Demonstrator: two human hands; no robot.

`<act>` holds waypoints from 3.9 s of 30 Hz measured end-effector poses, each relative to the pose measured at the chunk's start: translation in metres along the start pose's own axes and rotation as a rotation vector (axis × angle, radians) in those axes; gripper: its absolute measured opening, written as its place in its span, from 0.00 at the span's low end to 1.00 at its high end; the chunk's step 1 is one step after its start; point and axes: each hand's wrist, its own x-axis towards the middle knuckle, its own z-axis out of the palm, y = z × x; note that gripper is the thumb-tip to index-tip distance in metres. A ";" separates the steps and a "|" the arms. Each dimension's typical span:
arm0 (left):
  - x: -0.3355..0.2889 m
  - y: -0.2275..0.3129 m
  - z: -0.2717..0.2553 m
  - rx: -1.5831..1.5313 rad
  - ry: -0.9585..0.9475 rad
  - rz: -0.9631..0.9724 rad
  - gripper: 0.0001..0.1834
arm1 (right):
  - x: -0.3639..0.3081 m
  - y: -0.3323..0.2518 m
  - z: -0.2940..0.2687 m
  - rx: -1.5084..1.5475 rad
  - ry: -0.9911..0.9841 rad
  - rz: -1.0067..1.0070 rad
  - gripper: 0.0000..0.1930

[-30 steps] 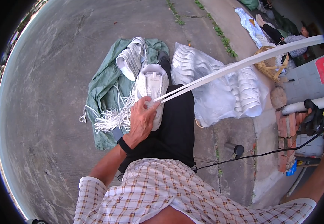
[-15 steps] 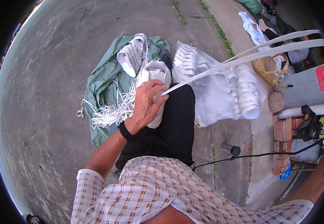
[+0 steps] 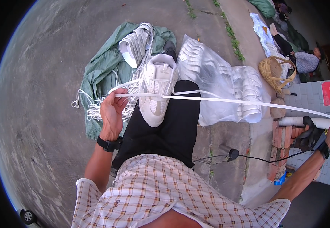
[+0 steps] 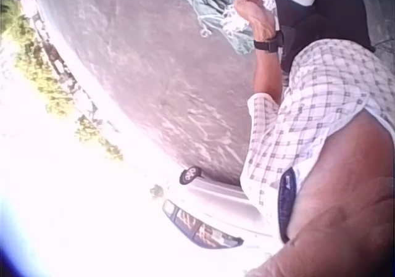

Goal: Lacing a pair of white athletic shoes while sitting outdoors.

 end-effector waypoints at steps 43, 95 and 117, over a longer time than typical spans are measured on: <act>0.050 0.086 -0.195 1.082 0.410 0.494 0.19 | -0.543 0.177 0.389 -0.326 -0.997 -0.350 0.03; 0.035 -0.033 0.046 1.373 -0.586 1.188 0.18 | -0.521 0.167 0.425 -0.314 -1.470 -1.003 0.03; 0.028 -0.049 0.050 1.387 -0.454 1.291 0.21 | -0.541 0.159 0.445 -0.533 -1.515 -0.434 0.06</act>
